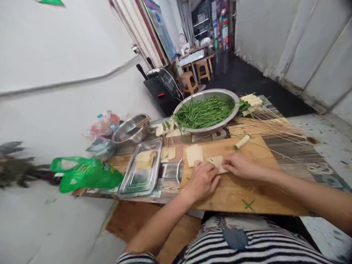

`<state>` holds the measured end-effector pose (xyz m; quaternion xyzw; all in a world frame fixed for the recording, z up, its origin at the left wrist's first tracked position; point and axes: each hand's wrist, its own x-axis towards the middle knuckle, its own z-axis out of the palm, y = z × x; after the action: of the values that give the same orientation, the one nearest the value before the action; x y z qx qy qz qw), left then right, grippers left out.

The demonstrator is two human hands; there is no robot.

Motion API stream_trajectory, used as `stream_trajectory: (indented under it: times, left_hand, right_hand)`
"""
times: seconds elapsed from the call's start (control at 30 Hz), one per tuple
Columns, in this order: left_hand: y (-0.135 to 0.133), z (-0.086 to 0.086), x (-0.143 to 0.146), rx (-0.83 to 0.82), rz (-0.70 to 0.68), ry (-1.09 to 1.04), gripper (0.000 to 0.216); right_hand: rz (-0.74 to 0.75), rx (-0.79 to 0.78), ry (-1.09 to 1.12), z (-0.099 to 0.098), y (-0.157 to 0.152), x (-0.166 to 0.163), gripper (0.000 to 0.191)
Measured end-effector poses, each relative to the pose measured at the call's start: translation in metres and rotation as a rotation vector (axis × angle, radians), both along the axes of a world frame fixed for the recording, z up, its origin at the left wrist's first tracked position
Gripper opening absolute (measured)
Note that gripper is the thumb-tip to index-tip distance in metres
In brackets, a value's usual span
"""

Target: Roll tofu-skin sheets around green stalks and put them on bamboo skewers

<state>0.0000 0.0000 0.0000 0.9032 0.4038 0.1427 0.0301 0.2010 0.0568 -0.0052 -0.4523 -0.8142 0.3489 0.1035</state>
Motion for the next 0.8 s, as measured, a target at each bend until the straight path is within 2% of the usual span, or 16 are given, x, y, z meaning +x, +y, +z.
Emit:
stream_trajectory:
  times: [0.13,0.23,0.33,0.4,0.57,0.67,0.8]
  left_hand:
    - [0.004,-0.008,0.002,0.045,0.09,-0.034,0.012]
    - [0.002,-0.011,0.005,0.069,0.142,-0.041,0.017]
    - [-0.002,-0.013,0.008,0.069,0.171,-0.025,0.022]
    - [-0.006,-0.014,0.009,0.089,0.198,-0.035,0.02]
    - [-0.01,-0.014,0.006,0.086,0.199,-0.034,0.015]
    - [-0.008,-0.011,0.004,0.052,0.186,-0.019,0.017]
    - [-0.001,-0.003,0.006,-0.01,0.185,0.017,0.019]
  right_hand:
    - [0.059,0.41,-0.006,-0.005,-0.011,-0.001,0.013]
    - [0.271,0.865,-0.005,-0.013,-0.02,0.0,0.025]
    - [0.347,1.052,-0.038,-0.022,-0.026,-0.002,0.033]
    - [0.328,1.022,-0.074,-0.025,-0.026,-0.005,0.035]
    - [0.338,0.725,-0.136,-0.017,-0.016,-0.011,0.029]
    - [0.384,0.616,-0.123,-0.009,-0.007,-0.012,0.026]
    - [0.384,0.49,-0.099,-0.006,0.004,-0.013,0.031]
